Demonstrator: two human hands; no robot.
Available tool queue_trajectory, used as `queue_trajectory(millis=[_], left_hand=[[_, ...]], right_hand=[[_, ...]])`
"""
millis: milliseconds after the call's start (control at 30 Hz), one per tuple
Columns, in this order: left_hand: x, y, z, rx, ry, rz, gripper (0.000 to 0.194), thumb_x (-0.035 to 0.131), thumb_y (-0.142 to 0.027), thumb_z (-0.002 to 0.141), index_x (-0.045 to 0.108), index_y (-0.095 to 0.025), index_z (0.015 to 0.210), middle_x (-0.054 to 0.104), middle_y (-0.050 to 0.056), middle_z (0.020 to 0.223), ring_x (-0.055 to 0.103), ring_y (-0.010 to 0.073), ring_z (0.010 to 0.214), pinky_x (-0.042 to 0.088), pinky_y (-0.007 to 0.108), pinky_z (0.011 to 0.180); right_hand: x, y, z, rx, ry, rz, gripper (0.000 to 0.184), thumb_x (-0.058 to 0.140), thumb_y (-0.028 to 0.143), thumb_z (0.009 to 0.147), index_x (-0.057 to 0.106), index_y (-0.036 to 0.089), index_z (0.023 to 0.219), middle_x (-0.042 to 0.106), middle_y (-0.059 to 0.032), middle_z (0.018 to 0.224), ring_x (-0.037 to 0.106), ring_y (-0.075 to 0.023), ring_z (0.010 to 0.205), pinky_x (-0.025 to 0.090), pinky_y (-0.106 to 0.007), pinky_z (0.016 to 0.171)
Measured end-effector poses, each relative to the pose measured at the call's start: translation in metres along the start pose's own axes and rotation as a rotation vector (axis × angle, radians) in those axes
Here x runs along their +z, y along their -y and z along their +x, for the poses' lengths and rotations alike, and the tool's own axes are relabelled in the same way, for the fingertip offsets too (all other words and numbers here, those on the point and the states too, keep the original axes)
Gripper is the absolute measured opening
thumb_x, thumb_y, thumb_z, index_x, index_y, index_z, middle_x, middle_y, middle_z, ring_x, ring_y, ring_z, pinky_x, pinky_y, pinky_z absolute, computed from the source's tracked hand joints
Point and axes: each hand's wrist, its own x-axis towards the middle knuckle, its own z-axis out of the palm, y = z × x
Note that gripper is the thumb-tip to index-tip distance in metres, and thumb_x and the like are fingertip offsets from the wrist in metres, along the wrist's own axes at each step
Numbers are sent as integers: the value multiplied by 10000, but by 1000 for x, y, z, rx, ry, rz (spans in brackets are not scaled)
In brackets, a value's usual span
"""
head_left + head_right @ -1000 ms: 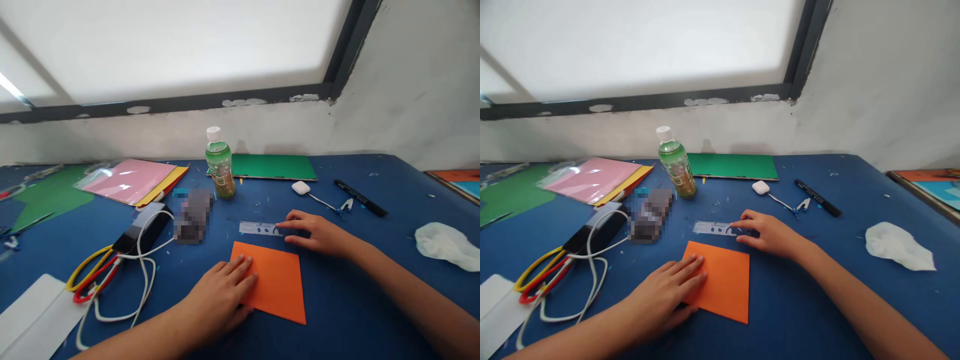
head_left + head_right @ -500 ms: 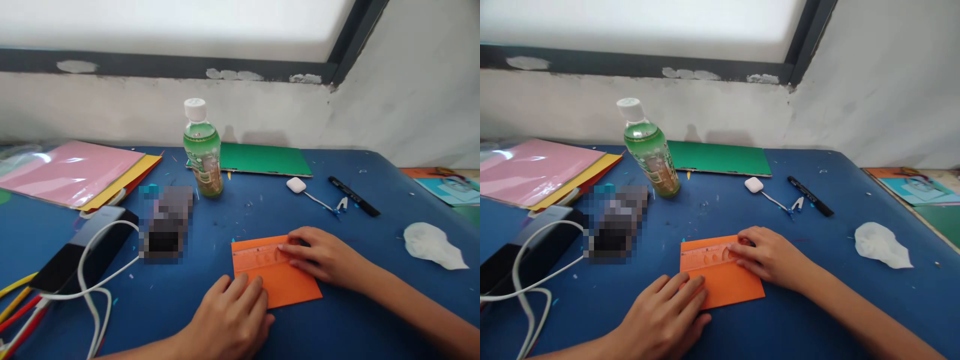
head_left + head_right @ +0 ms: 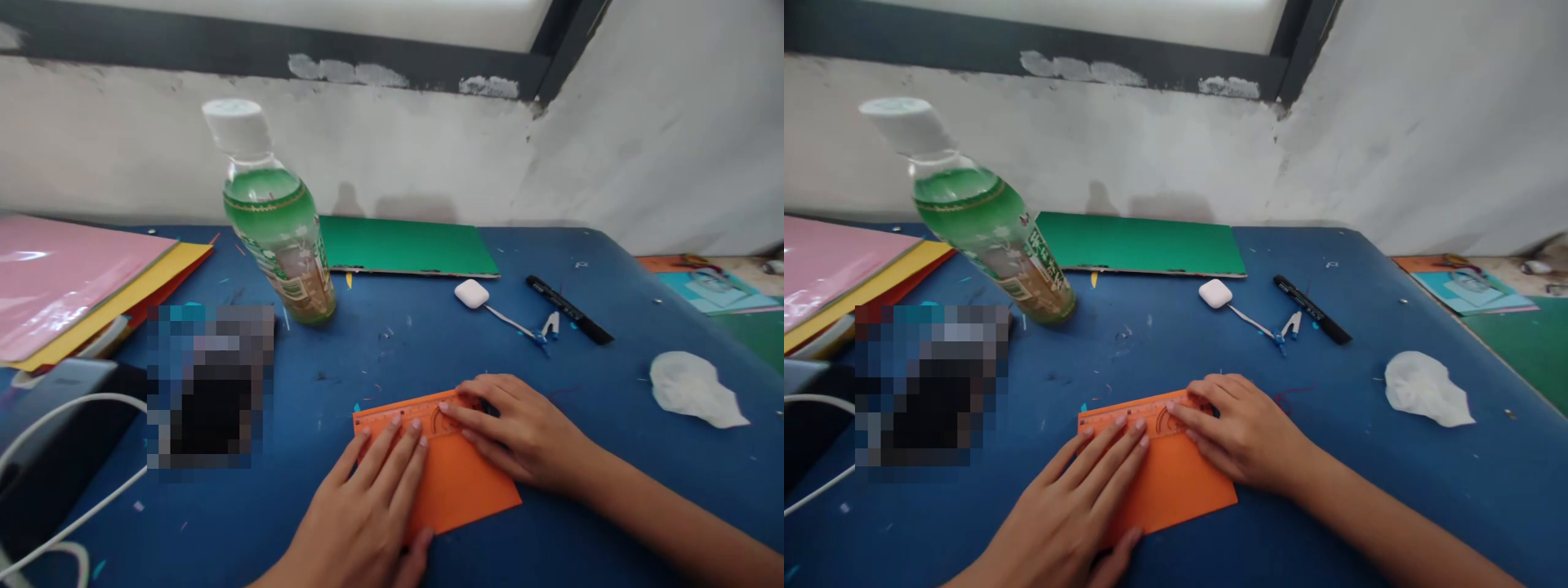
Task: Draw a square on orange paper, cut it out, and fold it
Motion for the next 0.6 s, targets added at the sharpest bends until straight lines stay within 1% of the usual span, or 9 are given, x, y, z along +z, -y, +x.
queue_trajectory(millis=[33,133,267,400,600], left_hand=[[-1,0,1,5,-7,12,537,321,-439,881,394,-145,1324,428,37,1366,331,216,1275,219,338,1036],[-4,1,5,26,21,43,514,315,-439,889,437,-151,1297,463,27,1339,371,207,1247,240,322,1012],[-8,3,7,25,4,59,518,294,-453,890,463,-150,1275,471,23,1331,379,203,1239,215,328,1007],[-9,3,8,36,49,72,512,288,-452,893,469,-153,1267,479,12,1322,398,191,1221,223,319,991],[-8,4,8,51,-1,116,511,280,-461,894,498,-156,1240,519,12,1289,428,193,1188,257,312,959]], right_hand=[[0,-1,0,6,2,8,297,413,195,876,604,186,1104,590,-118,997,539,-223,898,479,-390,761],[1,-2,-1,11,9,20,310,411,183,869,596,182,1117,582,-124,1018,531,-232,911,478,-406,764],[1,-4,-2,6,21,30,329,404,169,862,583,180,1138,578,-127,1029,528,-234,930,477,-412,775],[2,-4,-4,19,35,46,334,403,176,863,576,195,1148,574,-116,1038,527,-224,947,472,-398,790],[4,-4,-5,18,23,63,340,409,165,858,567,193,1157,563,-121,1055,520,-229,949,461,-409,792]])
